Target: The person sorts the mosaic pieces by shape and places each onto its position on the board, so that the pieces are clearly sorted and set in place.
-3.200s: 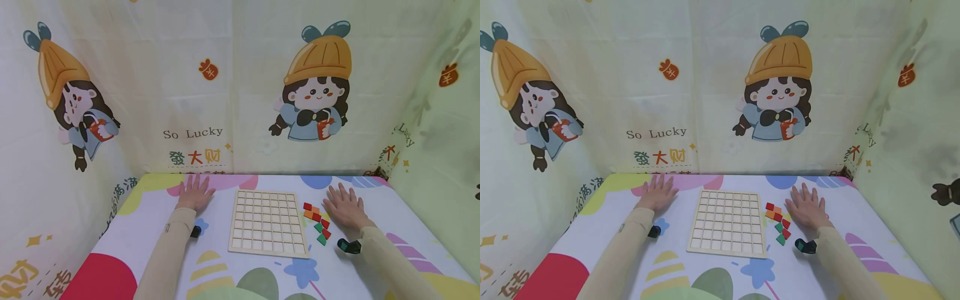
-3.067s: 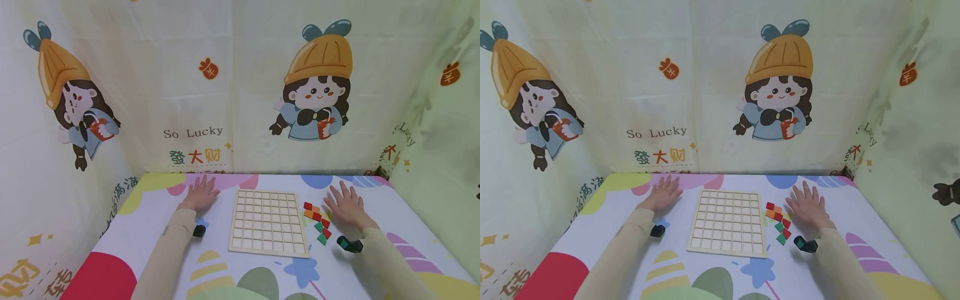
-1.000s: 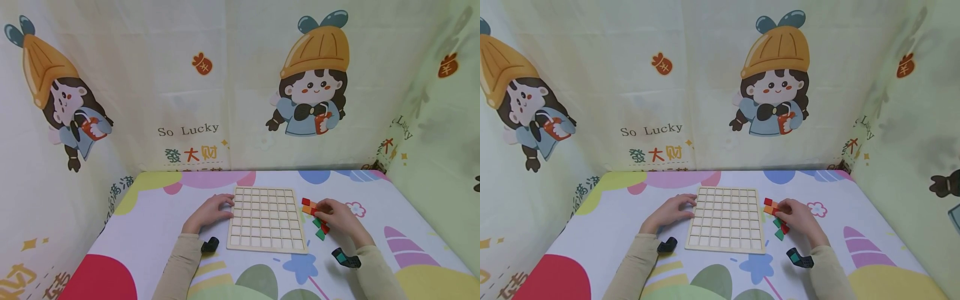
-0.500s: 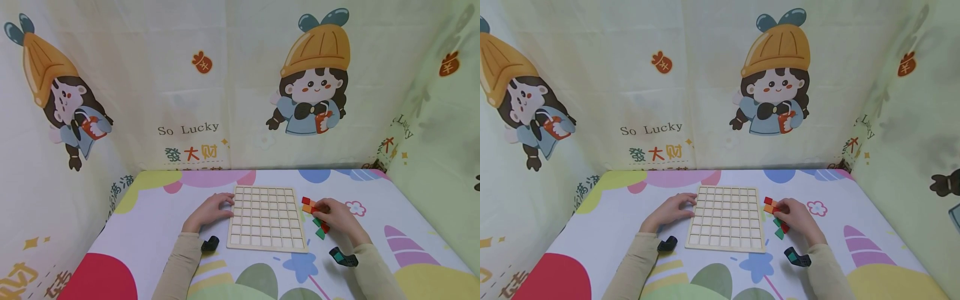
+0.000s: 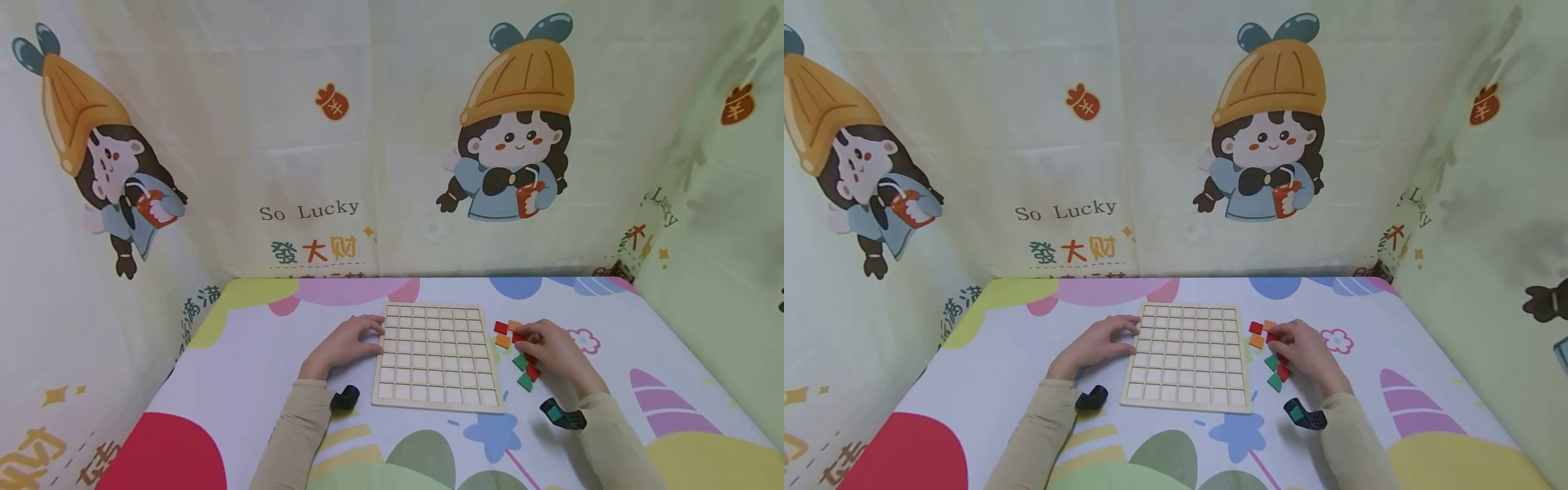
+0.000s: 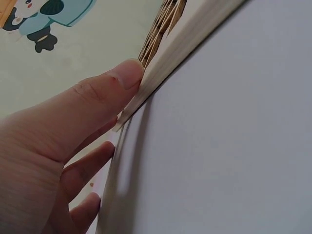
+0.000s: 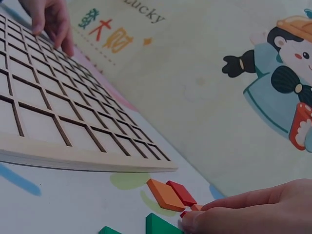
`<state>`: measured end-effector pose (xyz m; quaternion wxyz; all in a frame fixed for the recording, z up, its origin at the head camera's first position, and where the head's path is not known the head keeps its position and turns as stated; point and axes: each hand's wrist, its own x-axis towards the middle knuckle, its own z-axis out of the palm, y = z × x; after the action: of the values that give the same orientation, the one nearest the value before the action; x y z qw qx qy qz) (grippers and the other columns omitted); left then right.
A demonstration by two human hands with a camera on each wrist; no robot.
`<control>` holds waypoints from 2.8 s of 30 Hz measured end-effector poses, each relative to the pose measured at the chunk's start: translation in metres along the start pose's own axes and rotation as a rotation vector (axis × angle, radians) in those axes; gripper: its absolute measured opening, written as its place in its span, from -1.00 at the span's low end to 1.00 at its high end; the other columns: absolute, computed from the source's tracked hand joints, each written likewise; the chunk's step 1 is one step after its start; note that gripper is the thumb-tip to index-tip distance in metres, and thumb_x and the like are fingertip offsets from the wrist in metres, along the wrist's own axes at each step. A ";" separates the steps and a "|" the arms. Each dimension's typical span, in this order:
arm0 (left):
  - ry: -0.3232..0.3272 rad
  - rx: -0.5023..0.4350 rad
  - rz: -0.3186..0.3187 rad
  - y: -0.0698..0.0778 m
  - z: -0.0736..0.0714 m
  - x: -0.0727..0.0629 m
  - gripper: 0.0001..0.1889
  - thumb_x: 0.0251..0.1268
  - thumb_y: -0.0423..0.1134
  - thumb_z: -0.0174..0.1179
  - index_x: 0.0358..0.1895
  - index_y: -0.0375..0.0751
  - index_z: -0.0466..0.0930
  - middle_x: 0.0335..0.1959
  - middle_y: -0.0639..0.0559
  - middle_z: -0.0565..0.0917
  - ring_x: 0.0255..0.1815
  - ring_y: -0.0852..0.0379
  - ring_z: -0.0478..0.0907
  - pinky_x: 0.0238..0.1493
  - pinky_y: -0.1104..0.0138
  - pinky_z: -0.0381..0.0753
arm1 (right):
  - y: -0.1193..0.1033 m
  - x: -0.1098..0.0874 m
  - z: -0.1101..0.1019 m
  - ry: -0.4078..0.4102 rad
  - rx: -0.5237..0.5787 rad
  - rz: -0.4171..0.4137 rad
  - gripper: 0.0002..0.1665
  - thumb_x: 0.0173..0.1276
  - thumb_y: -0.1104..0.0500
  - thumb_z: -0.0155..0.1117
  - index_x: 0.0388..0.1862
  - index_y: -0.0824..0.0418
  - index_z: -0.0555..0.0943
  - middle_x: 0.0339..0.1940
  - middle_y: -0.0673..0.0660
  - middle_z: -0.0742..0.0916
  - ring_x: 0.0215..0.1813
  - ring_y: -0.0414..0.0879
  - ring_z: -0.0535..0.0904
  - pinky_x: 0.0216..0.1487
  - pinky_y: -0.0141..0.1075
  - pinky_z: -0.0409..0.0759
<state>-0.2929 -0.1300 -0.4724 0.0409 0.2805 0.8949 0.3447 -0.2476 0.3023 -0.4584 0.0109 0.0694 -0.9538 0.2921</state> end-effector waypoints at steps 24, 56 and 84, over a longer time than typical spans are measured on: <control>0.004 0.004 0.020 0.002 -0.001 0.000 -0.69 0.14 -0.15 0.42 -0.06 -0.10 0.63 0.33 0.00 0.49 0.41 0.02 0.32 0.53 0.02 -0.04 | -0.010 0.004 -0.003 0.027 0.007 -0.025 -0.55 0.34 0.21 0.33 0.19 0.32 0.59 -0.03 0.27 0.58 -0.07 0.11 0.56 -0.10 -0.09 0.69; 0.006 -0.004 0.027 0.002 -0.001 -0.001 -0.68 0.14 -0.15 0.43 -0.06 -0.10 0.62 0.32 -0.01 0.50 0.41 0.03 0.32 0.53 0.02 -0.05 | -0.058 0.031 0.014 0.048 0.091 -0.282 -0.63 0.30 0.20 0.38 0.07 0.28 0.67 -0.09 0.15 0.68 -0.18 -0.05 0.61 -0.22 -0.25 0.63; -0.002 -0.012 0.016 0.003 0.000 -0.001 -0.67 0.14 -0.17 0.42 -0.05 -0.14 0.62 0.33 -0.02 0.49 0.42 0.01 0.31 0.53 -0.01 -0.06 | -0.087 0.047 0.050 -0.047 0.220 -0.259 -0.63 0.34 0.17 0.35 0.12 0.18 0.66 -0.03 0.09 0.66 -0.07 -0.03 0.65 0.01 -0.13 0.62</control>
<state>-0.2909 -0.1290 -0.4708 0.0408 0.2878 0.8905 0.3501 -0.2812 0.1974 -0.4485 0.0185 0.1992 -0.8992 0.3892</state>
